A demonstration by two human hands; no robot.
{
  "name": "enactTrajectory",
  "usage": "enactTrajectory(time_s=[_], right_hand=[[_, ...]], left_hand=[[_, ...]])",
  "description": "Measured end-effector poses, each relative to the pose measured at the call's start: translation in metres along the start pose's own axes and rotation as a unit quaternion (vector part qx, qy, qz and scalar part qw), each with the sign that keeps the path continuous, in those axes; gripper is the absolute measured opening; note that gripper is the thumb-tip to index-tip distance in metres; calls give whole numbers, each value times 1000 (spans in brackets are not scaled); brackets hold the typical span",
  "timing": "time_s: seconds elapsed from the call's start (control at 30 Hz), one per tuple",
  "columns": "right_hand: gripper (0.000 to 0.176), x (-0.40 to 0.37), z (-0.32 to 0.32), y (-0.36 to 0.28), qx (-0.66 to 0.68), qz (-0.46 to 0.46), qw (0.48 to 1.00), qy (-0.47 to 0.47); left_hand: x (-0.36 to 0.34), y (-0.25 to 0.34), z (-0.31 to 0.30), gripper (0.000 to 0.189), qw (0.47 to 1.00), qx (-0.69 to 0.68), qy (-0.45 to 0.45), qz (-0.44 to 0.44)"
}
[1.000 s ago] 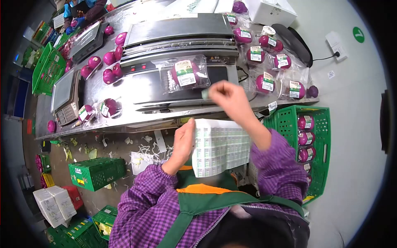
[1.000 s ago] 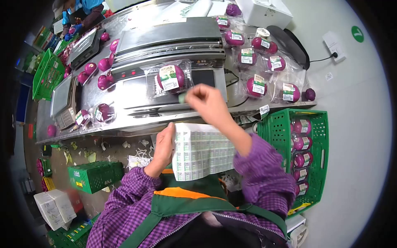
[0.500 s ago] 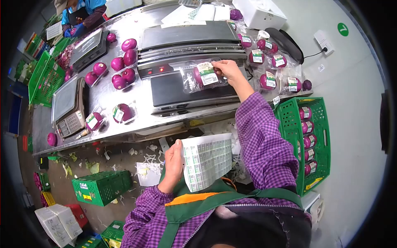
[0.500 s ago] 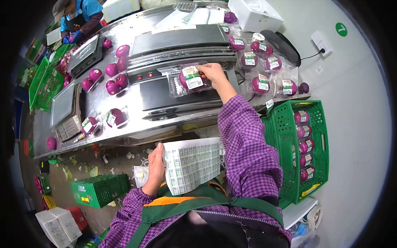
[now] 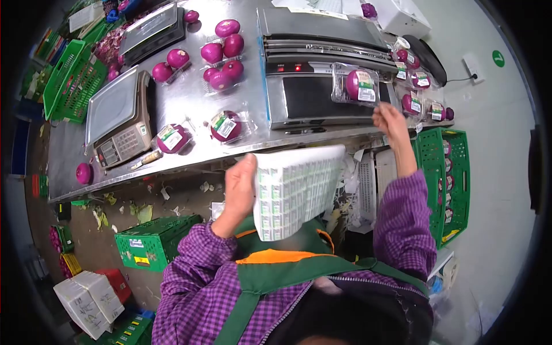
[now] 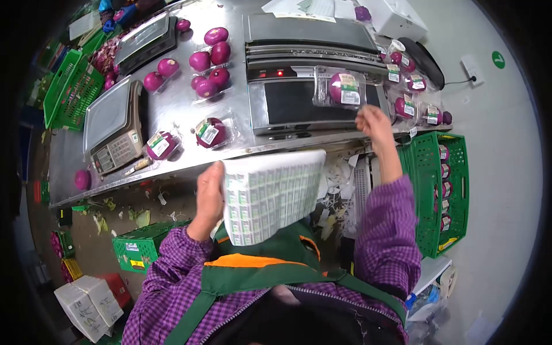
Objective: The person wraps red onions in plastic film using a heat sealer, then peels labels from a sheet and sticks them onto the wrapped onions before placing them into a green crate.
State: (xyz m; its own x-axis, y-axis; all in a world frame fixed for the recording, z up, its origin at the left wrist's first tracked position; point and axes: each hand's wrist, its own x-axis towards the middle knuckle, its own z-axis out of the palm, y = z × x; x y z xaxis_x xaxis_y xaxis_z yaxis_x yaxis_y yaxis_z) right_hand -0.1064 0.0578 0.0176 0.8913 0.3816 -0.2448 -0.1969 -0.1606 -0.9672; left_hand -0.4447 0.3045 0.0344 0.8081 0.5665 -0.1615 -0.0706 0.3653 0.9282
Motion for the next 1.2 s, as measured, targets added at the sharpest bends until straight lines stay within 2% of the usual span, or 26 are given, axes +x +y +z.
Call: enactTrajectory(time_s=[0.07, 0.17, 0.27, 0.37, 0.47, 0.5, 0.53, 0.6, 0.63, 0.67, 0.73, 0.77, 0.8, 0.87, 0.93, 1.0, 1.03, 1.07, 1.13, 1.17, 1.2], right_hand=[[36, -61, 7, 25, 70, 25, 992, -103], [39, -126, 47, 50, 88, 79, 980, -162], [25, -147, 84, 65, 130, 96, 980, -118], [18, -153, 92, 86, 163, 61, 975, -136], [15, -169, 88, 97, 150, 60, 977, -141], [15, -175, 88, 100, 199, 22, 971, -134], [15, -181, 88, 97, 205, 21, 969, -138], [15, -197, 80, 90, 246, -9, 965, -94], [20, -203, 76, 90, 239, -28, 966, -100], [20, -209, 70, 89, 241, -27, 965, -96], [28, -223, 58, 85, 168, -26, 977, -131], [28, -229, 52, 82, 168, -24, 978, -123], [31, -234, 47, 80, 154, -28, 977, -142], [35, -244, 38, 74, 141, -28, 978, -153], [38, -253, 32, 68, 99, -39, 974, -199], [37, -258, 30, 64, 92, -33, 973, -209], [35, -261, 30, 62, 73, -37, 973, -216], [33, -263, 30, 62, 54, -40, 972, -223], [31, -263, 29, 65, 53, -39, 970, -233], [29, -264, 28, 67, 49, -37, 968, -245], [29, -266, 28, 66, 48, -38, 967, -246]], left_hand=[[-3, 11, -17, 38, 999, -21, 32, 2], [-12, 19, -35, 41, 999, -44, 31, -6], [-25, 17, -41, 41, 996, -75, 45, -27], [-43, 16, -43, 40, 997, -64, 24, -19], [-58, 8, -42, 39, 999, -16, 44, -17], [-59, -6, -49, 33, 998, -1, 58, 5], [-62, -4, -41, 26, 996, -32, 74, 36], [-78, -1, -27, 31, 990, 64, 78, 97], [-91, 14, -19, 44, 989, 123, 59, 61], [-95, 11, -19, 44, 989, 125, 56, 60], [-100, 3, -29, 50, 950, 273, -51, 142], [-102, 1, -32, 54, 956, 259, -68, 121], [-105, 1, -37, 54, 940, 306, -78, 125], [-112, 0, -37, 55, 973, 216, -74, 41], [-119, -2, -35, 56, 973, 213, -77, 39], [-125, 2, -31, 56, 969, 223, -74, 80], [-130, 4, -31, 54, 973, 215, -78, 40], [-131, 5, -34, 54, 972, 216, -79, 40], [-134, 7, -39, 50, 952, 291, -91, 1], [-136, 5, -39, 37, 957, 277, -77, 16], [-136, 1, -45, 37, 958, 277, -77, 16]])
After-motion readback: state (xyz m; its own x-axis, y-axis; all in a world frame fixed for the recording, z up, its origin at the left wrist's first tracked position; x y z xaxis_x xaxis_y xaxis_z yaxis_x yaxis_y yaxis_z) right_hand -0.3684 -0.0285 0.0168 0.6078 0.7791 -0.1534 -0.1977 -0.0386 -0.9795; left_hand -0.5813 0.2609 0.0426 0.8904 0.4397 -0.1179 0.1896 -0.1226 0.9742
